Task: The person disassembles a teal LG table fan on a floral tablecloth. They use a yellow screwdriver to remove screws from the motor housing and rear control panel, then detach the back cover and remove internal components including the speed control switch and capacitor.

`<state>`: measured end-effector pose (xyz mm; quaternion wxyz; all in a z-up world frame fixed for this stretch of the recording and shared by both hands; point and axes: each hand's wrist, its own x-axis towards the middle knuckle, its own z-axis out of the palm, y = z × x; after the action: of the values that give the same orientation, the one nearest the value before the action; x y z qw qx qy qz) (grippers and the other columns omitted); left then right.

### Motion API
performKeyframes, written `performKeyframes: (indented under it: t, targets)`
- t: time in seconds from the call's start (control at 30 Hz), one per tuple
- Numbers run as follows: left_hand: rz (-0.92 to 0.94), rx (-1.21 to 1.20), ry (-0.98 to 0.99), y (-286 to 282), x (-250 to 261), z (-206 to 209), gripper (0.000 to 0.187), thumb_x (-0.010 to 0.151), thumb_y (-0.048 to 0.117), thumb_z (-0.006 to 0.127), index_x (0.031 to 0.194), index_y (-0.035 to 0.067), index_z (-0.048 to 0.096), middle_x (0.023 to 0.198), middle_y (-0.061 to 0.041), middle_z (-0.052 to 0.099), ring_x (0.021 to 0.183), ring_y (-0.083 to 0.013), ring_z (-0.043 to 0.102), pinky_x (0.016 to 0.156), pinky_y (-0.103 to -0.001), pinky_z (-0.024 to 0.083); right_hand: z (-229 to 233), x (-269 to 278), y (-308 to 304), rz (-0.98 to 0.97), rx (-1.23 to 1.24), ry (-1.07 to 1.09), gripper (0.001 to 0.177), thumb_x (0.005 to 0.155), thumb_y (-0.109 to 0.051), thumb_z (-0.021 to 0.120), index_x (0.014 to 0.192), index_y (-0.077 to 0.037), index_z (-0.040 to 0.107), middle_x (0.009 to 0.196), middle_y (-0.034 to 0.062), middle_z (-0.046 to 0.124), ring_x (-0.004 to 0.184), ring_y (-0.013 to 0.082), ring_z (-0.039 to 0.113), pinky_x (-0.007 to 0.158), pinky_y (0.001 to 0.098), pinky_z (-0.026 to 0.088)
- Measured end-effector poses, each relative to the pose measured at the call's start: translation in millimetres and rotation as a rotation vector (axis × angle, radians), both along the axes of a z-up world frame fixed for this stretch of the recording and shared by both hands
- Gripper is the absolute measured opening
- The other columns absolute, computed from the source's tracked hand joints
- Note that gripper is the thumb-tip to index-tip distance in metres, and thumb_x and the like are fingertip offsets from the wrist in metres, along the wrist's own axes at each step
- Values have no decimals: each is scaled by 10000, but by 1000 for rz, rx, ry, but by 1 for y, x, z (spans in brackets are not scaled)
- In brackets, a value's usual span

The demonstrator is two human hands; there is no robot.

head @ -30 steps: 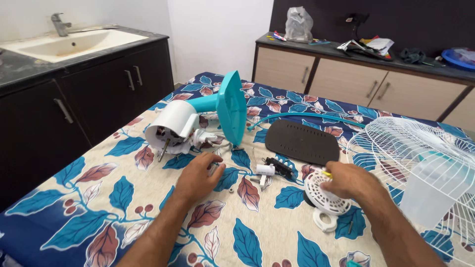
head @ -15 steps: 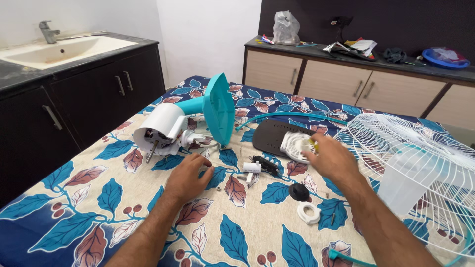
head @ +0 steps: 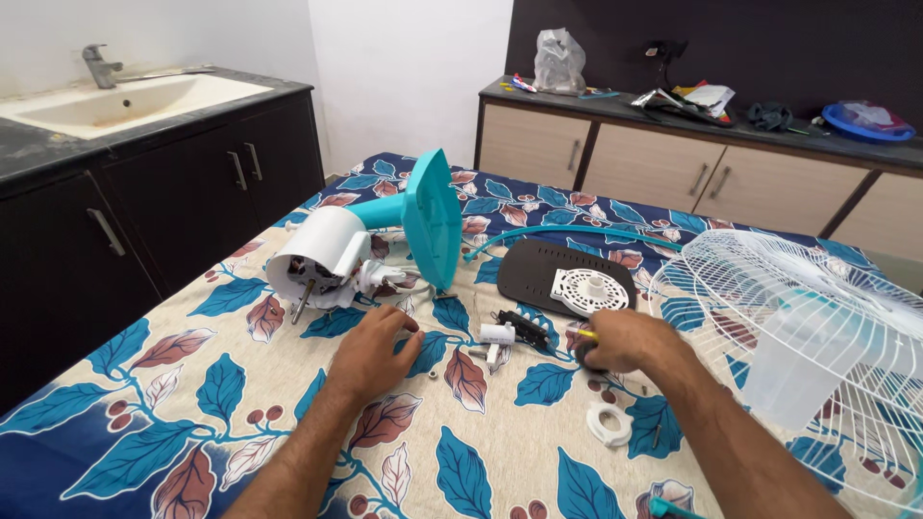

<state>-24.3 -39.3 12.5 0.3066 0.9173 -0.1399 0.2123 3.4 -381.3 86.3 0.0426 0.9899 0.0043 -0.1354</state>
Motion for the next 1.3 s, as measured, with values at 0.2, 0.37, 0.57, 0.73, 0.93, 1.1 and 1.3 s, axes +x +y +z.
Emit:
performKeyframes:
  t: [0.2,0.37,0.57,0.73,0.93,1.1,1.3]
  targets:
    - [-9,-7,-14,1,2,-2,221,894,288,693,962,83,740,1069,-81,686,1083,-287,640,915,-416,525,9,6,8,-75,256,-401,463,876,-366,729,1272,-135,664,1061,145,748,928,301,735,847,469,562]
    - [-27,-8,-66,1,2,-5,212,881,278,698,950,82,743,1062,-90,685,1084,-296,633,916,-420,520,6,-4,7,43,46,192,383,890,-407,708,1113,-109,798,943,73,822,900,228,784,859,391,593]
    - [7,19,25,1,2,-2,235,903,299,681,981,84,735,1076,-85,676,1087,-277,635,923,-418,519,7,-25,15,39,-163,378,491,807,-458,793,1084,-53,806,943,39,814,939,207,765,865,375,591]
    - [0,18,14,-1,0,1,229,899,291,683,970,80,740,1079,-84,676,1096,-278,629,935,-421,514,17,-38,20,11,-139,396,616,776,-525,836,1126,-27,744,998,80,817,960,233,765,878,395,586]
    - [-4,20,-3,0,1,-1,223,896,288,686,959,81,742,1076,-88,674,1090,-284,627,931,-422,512,12,-42,23,7,-195,444,524,767,-438,851,1113,-52,774,1024,92,796,918,244,768,835,395,606]
    - [-6,4,-9,-1,2,-1,219,891,288,692,948,82,740,1065,-81,677,1081,-281,634,921,-418,518,11,-38,15,10,-233,310,424,807,-390,810,1095,-80,789,1039,92,805,935,230,781,832,381,613]
    - [-22,14,-55,-1,3,-6,210,884,275,702,933,76,744,1055,-86,680,1075,-294,632,917,-420,519,12,-28,19,-115,-41,-314,517,835,-384,819,1218,-63,685,1117,168,723,1014,311,730,826,449,601]
